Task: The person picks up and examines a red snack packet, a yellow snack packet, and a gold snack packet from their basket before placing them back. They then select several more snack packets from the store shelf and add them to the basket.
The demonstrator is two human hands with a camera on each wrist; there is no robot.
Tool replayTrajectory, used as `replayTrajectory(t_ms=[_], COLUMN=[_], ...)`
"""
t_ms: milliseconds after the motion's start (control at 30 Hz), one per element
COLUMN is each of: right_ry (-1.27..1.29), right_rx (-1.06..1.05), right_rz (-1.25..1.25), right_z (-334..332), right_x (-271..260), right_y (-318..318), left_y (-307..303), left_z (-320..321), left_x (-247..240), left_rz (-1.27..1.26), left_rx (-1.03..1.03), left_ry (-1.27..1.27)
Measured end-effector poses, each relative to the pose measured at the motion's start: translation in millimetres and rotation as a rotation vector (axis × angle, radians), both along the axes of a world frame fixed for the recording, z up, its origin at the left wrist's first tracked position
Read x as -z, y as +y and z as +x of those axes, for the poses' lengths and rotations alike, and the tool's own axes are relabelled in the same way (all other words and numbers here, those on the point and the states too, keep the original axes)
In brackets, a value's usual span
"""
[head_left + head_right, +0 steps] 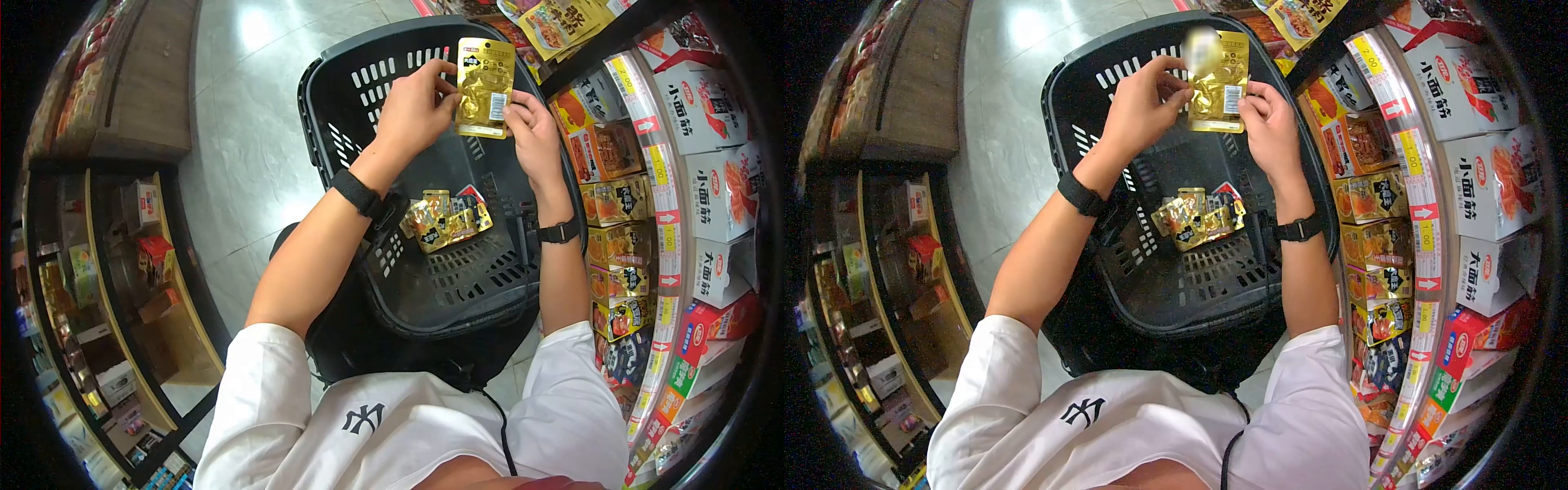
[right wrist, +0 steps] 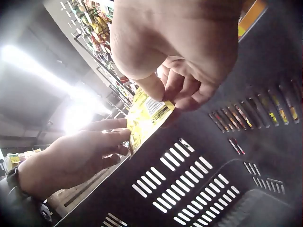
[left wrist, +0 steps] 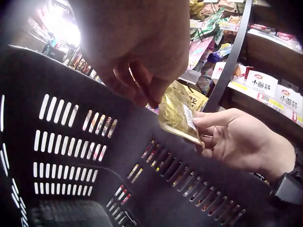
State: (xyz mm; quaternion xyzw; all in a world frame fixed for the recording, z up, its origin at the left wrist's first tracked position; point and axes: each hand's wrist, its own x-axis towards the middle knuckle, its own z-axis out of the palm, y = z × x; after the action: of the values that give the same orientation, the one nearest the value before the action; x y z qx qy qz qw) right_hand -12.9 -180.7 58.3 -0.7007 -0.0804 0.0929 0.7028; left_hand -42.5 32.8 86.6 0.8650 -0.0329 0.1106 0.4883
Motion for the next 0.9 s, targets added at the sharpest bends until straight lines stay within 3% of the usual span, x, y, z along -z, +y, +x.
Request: replayTrajectory(t_ms=[900], right_ry=[-0.017], right_rx=[0.016], right_rz=[-0.058], right_z=[-3.9], right_x=[-4.6], right_y=[2.8], left_y=[-2.1], left_z=[-0.3], left_x=[0.5], left_rz=[0.069], left_rx=[0.0], left_ry=[-0.002])
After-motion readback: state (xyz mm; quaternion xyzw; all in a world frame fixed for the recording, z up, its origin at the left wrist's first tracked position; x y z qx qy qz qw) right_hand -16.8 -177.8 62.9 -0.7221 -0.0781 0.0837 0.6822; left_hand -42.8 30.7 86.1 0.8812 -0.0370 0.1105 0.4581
